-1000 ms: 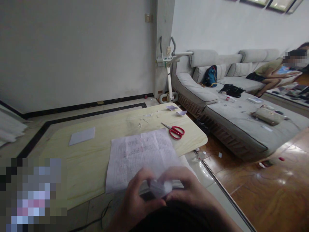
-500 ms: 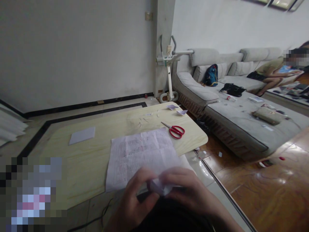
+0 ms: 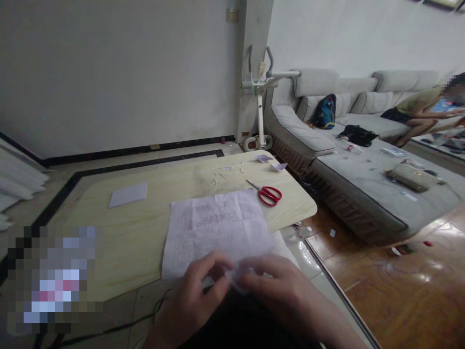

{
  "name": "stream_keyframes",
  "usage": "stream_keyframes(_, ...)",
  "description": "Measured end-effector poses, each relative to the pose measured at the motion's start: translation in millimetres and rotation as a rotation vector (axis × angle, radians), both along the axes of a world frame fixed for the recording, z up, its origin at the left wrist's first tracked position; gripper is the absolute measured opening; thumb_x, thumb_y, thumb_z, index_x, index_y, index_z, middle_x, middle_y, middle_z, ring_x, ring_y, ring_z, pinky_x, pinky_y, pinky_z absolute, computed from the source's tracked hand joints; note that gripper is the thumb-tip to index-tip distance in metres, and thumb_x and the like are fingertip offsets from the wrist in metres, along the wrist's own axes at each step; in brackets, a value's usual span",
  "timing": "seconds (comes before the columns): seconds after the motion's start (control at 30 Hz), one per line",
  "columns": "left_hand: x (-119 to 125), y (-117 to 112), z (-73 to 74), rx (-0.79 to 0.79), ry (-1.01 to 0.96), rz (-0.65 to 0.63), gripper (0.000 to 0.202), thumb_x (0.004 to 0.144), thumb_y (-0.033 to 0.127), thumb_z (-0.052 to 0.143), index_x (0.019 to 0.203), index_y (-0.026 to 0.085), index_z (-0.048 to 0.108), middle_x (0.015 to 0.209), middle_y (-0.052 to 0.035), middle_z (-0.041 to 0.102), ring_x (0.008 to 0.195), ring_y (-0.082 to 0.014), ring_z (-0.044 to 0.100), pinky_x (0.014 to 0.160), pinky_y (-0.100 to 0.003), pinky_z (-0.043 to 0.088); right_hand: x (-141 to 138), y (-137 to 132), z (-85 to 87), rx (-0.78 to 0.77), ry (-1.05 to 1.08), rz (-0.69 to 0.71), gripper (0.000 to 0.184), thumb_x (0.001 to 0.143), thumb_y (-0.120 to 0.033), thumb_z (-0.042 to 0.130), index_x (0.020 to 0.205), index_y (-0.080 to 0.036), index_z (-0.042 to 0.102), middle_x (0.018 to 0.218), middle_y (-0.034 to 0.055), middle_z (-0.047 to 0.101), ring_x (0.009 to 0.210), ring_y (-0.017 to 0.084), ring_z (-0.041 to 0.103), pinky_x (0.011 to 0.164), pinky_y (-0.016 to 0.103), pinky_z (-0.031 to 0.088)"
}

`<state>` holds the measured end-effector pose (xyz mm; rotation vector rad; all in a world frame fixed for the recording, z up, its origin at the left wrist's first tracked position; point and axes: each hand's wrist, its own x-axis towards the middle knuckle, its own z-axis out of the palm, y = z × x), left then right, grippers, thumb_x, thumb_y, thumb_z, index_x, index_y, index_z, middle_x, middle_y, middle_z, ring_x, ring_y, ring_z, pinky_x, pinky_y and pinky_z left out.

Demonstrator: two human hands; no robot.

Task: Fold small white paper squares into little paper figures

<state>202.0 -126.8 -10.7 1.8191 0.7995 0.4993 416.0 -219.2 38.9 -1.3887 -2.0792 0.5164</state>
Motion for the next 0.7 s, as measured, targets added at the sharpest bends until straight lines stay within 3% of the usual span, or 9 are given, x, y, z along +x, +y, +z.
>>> stream_keyframes(0.17,-3.5,-6.9,1.8,-0.022,0.068,0.096,0.030,0.085,0.033,0.067,0.114,0.028,0.073,0.114,-0.0083,0.074,0.104,-0.0283,0.068,0.089,-0.039,0.053,-5.2,0.3,-2.4,-0.089,0.053,0.045,0.042,0.095,-0.018,0.061,0.134,-0.035,0.060,0.126,0.0043,0.069,0.108,0.024,0.068,0.088,0.035,0.057)
stream_keyframes(0.37,8.9,-2.0,10.9,-0.204,0.071,-0.052,0.014,0.087,0.028,0.064,0.094,0.022,0.075,0.089,-0.0031,0.078,0.084,-0.0222,0.072,0.072,-0.030,0.055,-4.7,1.2,-6.1,-0.108,0.068,0.122,0.055,0.094,-0.008,0.058,0.141,-0.037,0.052,0.137,0.0034,0.063,0.116,0.023,0.064,0.094,0.037,0.054)
stream_keyframes(0.5,11.0,2.6,15.1,-0.302,0.049,-0.038,0.018,0.091,0.031,0.060,0.090,0.019,0.073,0.086,-0.0025,0.079,0.081,-0.0202,0.073,0.066,-0.026,0.053,-3.1,2.1,-8.1,-0.109,0.171,0.120,0.061,0.091,-0.001,0.055,0.143,-0.033,0.048,0.134,0.0051,0.065,0.115,0.020,0.064,0.095,0.034,0.054)
stream_keyframes(0.6,9.8,2.8,15.1,-0.289,0.063,-0.052,0.018,0.092,0.029,0.057,0.089,0.019,0.073,0.083,-0.0018,0.079,0.077,-0.0193,0.073,0.063,-0.025,0.052,-1.9,2.5,-11.9,-0.167,0.203,0.106,0.065,0.088,0.001,0.055,0.144,-0.031,0.046,0.133,0.0064,0.065,0.116,0.020,0.064,0.097,0.034,0.054)
stream_keyframes(0.7,10.4,1.8,14.6,-0.170,0.083,-0.029,0.019,0.092,0.027,0.056,0.092,0.022,0.074,0.087,-0.0014,0.079,0.081,-0.0202,0.073,0.069,-0.027,0.053,-0.1,1.0,-18.3,-0.192,0.223,0.019,0.068,0.082,-0.003,0.065,0.142,-0.029,0.046,0.133,0.0086,0.063,0.116,0.023,0.063,0.097,0.037,0.053)
